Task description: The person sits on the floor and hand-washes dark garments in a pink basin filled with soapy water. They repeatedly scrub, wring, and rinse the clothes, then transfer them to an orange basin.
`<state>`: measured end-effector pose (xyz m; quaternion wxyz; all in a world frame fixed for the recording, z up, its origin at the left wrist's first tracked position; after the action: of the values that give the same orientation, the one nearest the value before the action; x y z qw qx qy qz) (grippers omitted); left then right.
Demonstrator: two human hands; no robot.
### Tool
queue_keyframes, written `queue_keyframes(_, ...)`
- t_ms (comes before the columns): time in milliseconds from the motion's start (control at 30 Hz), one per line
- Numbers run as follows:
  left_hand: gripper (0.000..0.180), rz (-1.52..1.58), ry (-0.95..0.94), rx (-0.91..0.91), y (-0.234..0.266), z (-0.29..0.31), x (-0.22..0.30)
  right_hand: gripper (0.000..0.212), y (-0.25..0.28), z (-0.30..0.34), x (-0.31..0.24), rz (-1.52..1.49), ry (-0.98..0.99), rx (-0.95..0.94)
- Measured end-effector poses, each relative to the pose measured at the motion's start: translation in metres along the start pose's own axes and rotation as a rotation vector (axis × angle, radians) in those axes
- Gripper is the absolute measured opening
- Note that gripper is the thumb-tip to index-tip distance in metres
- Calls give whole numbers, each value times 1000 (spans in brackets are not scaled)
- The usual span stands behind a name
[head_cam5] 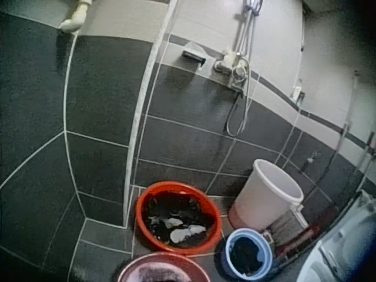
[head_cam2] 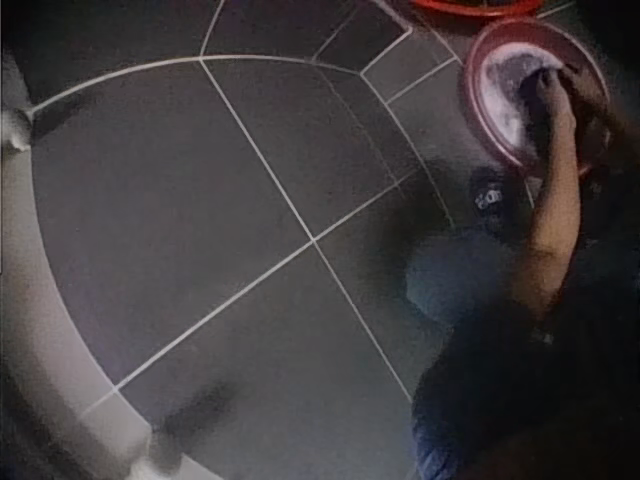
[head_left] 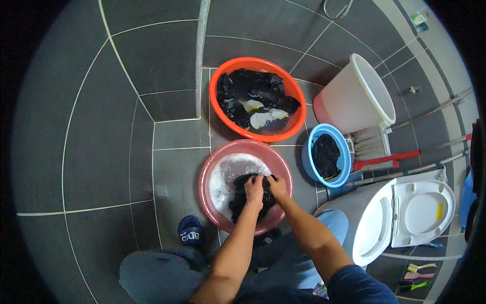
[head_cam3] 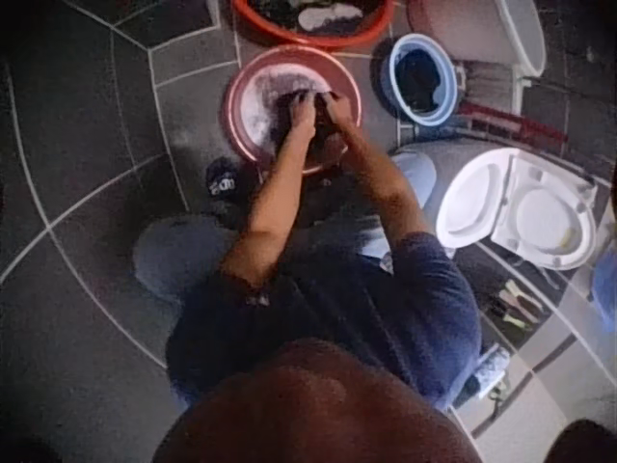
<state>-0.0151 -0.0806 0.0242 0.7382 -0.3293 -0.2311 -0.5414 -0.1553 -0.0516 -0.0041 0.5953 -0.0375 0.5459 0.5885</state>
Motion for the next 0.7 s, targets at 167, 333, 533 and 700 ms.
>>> queue_keyframes(167, 23, -24, -344, -246, 21, 19, 64, 75, 16, 31, -54, -572, -516, -694)
queue_keyframes(333, 17, 15, -214, -660, 7, 27, 49, 84, 30, 5, -80, -810, -226, -729)
queue_keyframes(533, 13, -230, -242, -759, 46, -13, 49, 61, 33, -11, -78, -971, -184, -711)
queue_keyframes(700, 8, -240, -618, -341, 47, -22, 38, 31, -5, 8, -47, -448, -357, -565)
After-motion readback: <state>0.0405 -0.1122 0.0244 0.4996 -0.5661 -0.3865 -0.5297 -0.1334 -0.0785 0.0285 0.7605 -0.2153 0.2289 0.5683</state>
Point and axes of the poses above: each hand's wrist, its own z-axis away from the middle knuckle, its own y-axis out of the back of the hand, x = y × z, the point moved 3 cm from there along -z, towards the middle knuckle, and after that the axes turned 4 degrees about x, right-handed, at the moved point
